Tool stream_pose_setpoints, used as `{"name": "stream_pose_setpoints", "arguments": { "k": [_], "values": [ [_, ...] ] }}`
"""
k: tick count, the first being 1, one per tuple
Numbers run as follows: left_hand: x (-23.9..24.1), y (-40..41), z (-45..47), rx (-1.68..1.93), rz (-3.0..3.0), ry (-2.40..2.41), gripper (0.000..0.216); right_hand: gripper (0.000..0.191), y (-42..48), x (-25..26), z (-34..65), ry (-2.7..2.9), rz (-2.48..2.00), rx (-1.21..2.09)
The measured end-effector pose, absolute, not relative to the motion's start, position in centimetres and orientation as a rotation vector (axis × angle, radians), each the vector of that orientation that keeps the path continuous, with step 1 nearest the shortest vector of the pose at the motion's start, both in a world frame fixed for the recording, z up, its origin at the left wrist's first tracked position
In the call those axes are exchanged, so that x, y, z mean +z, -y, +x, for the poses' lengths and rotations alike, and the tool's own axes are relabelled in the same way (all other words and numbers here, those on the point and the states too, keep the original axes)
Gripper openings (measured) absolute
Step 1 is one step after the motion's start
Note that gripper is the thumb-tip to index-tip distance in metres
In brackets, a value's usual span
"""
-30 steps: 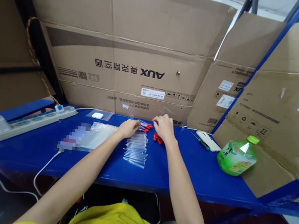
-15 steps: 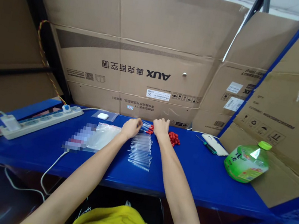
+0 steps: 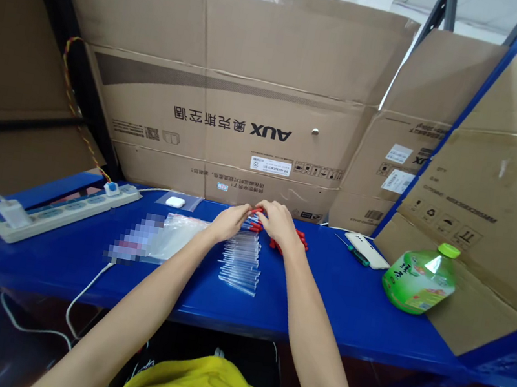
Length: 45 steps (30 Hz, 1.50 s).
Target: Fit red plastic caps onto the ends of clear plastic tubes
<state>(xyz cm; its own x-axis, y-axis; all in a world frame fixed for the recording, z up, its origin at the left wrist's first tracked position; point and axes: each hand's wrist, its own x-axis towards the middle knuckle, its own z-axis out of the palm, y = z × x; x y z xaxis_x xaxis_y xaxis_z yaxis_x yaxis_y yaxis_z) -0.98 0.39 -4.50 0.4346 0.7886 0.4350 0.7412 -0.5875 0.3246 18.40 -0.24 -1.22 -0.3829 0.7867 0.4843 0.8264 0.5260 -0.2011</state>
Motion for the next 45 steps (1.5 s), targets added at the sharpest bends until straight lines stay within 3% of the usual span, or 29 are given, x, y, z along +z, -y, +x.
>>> {"name": "stream_pose_setpoints", "arguments": {
  "k": [10, 25, 32, 37, 41, 45],
  "values": [
    [-3.7, 0.3, -0.1, 0.723, 2.532, -1.649, 0.039, 0.019, 0.3, -2.8, 17.5, 1.949, -1.248, 0.066],
    [-4.3, -0.3, 0.7, 0.796, 2.448, -1.719, 0.034, 0.018, 0.6, -2.8, 16.7, 1.887, -1.260, -0.091],
    [-3.8, -2.3, -4.0, 0.887, 1.932, -2.063, 0.031, 0.024, 4.0, -2.2, 16.2, 1.817, -1.103, -0.029],
    [-3.1, -1.6, -3.4, 1.204, 2.196, -1.684, 0.037, 0.019, 3.4, -3.6, 15.6, 1.753, -1.128, 0.086],
    [-3.6, -0.6, -0.3, 1.179, 2.290, -1.302, 0.037, 0.050, 1.8, -3.9, 16.0, 1.804, -1.090, 0.054],
    [-4.0, -0.4, -0.1, 1.139, 2.303, -1.244, 0.035, 0.036, 0.8, -3.2, 16.9, 1.966, -1.004, -0.064]
  ]
}}
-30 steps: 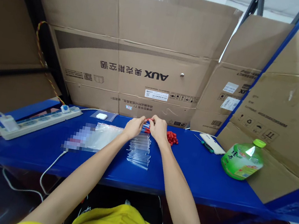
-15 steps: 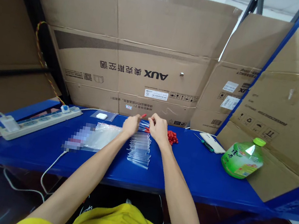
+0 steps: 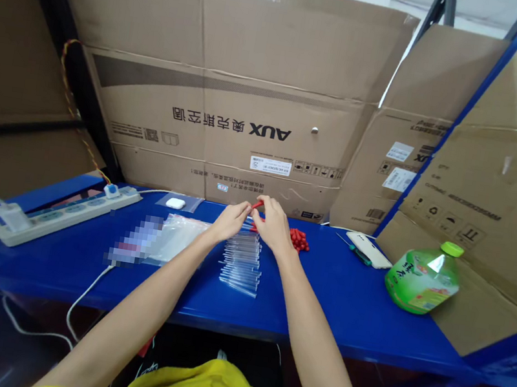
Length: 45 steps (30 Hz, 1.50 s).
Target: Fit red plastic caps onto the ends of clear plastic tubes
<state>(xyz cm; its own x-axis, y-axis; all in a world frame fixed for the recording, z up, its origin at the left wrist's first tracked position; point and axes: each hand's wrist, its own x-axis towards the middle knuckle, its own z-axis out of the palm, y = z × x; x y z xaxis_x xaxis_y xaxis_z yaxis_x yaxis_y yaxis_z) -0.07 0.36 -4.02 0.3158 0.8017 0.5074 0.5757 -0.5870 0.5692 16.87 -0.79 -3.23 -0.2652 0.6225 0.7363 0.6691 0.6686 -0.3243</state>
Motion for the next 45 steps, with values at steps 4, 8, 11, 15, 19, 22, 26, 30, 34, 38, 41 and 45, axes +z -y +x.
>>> {"name": "stream_pose_setpoints", "arguments": {
  "k": [4, 8, 11, 15, 19, 22, 26, 30, 34, 38, 41, 45],
  "values": [
    [-4.0, 0.2, -0.5, 1.054, 2.337, -1.264, 0.033, 0.019, 0.5, -2.8, 17.6, 2.104, -0.937, -0.092],
    [-3.7, 1.0, -0.2, 0.916, 2.452, -1.346, 0.033, 0.012, 0.4, -3.2, 18.1, 2.096, -0.925, -0.043],
    [-3.5, 1.5, -0.1, 0.789, 2.566, -1.433, 0.033, 0.010, 0.4, -3.5, 18.4, 2.089, -0.944, 0.044],
    [-3.1, 1.8, 0.0, 0.662, 2.653, -1.506, 0.034, 0.011, 0.4, -3.7, 18.2, 2.047, -0.994, 0.160],
    [-2.9, 1.8, -0.1, 0.637, 2.671, -1.545, 0.036, 0.014, 0.6, -3.8, 17.6, 2.029, -1.001, 0.184],
    [-2.8, 1.8, -0.2, 0.632, 2.670, -1.541, 0.037, 0.010, 0.8, -3.8, 17.3, 2.019, -0.974, 0.170],
    [-2.8, 1.8, -0.2, 0.669, 2.664, -1.523, 0.036, 0.007, 1.0, -3.7, 17.1, 1.997, -0.945, 0.128],
    [-2.9, 1.8, -0.3, 0.682, 2.638, -1.498, 0.038, 0.008, 1.1, -3.7, 17.1, 2.011, -0.961, 0.134],
    [-3.2, 1.7, -0.4, 0.695, 2.590, -1.438, 0.036, 0.009, 1.0, -4.1, 17.6, 2.032, -0.919, 0.204],
    [-3.4, 1.6, -0.7, 0.749, 2.518, -1.354, 0.031, 0.021, 0.9, -4.5, 18.3, 2.041, -0.883, 0.189],
    [-3.3, 1.6, -0.9, 0.778, 2.512, -1.288, 0.034, 0.021, 1.1, -4.4, 18.6, 2.063, -0.899, 0.139],
    [-3.6, 1.3, -0.9, 0.772, 2.553, -1.306, 0.036, 0.020, 1.6, -4.2, 18.4, 2.089, -0.888, 0.050]
  ]
}}
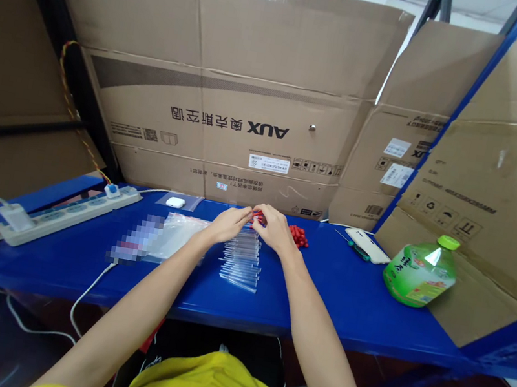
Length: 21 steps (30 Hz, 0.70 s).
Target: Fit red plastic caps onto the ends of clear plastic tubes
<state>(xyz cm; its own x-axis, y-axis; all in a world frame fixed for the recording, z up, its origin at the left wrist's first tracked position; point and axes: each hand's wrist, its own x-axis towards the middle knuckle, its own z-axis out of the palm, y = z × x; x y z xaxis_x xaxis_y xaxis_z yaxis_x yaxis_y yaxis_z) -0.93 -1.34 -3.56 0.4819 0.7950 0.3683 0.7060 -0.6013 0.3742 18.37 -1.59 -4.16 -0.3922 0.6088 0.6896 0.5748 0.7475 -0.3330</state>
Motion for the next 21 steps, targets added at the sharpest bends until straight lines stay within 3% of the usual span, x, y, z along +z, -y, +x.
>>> {"name": "stream_pose_setpoints", "arguments": {
  "k": [12, 21],
  "values": [
    [-3.81, 1.15, -0.64, 0.755, 2.597, -1.313, 0.038, 0.010, 1.40, -4.71, 17.82, 2.006, -0.932, 0.059],
    [-4.00, 0.76, -0.47, 0.858, 2.567, -1.215, 0.039, 0.014, 1.46, -4.51, 17.34, 1.955, -0.968, 0.025]
  ]
}}
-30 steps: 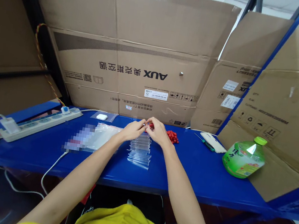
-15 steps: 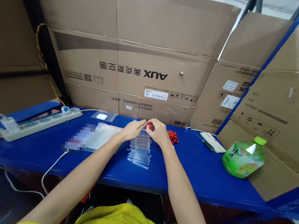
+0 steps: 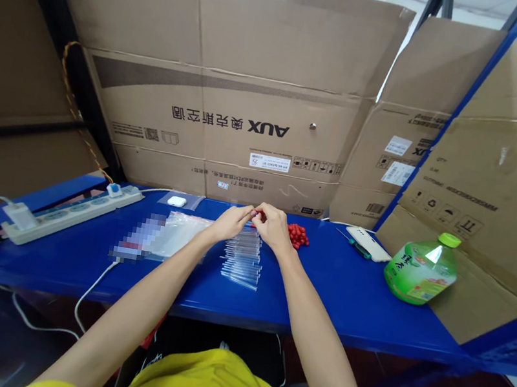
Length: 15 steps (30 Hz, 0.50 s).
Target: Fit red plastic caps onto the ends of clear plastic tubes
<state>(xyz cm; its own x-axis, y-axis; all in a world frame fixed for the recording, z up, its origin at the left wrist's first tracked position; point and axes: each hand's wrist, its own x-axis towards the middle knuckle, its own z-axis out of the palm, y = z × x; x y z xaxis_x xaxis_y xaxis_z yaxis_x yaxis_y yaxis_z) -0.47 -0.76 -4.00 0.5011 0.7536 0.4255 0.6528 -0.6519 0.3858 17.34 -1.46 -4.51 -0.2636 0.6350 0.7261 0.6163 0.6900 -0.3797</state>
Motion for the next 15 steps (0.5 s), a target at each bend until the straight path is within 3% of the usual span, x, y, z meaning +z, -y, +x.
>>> {"name": "stream_pose_setpoints", "arguments": {
  "k": [9, 15],
  "values": [
    [-3.71, 1.04, -0.42, 0.897, 2.475, -1.150, 0.041, 0.012, 1.87, -4.29, 17.20, 1.963, -0.957, 0.043],
    [-3.59, 1.60, -0.86, 0.963, 2.346, -1.165, 0.029, 0.019, 1.46, -4.71, 17.73, 1.955, -0.822, 0.145]
  ]
}}
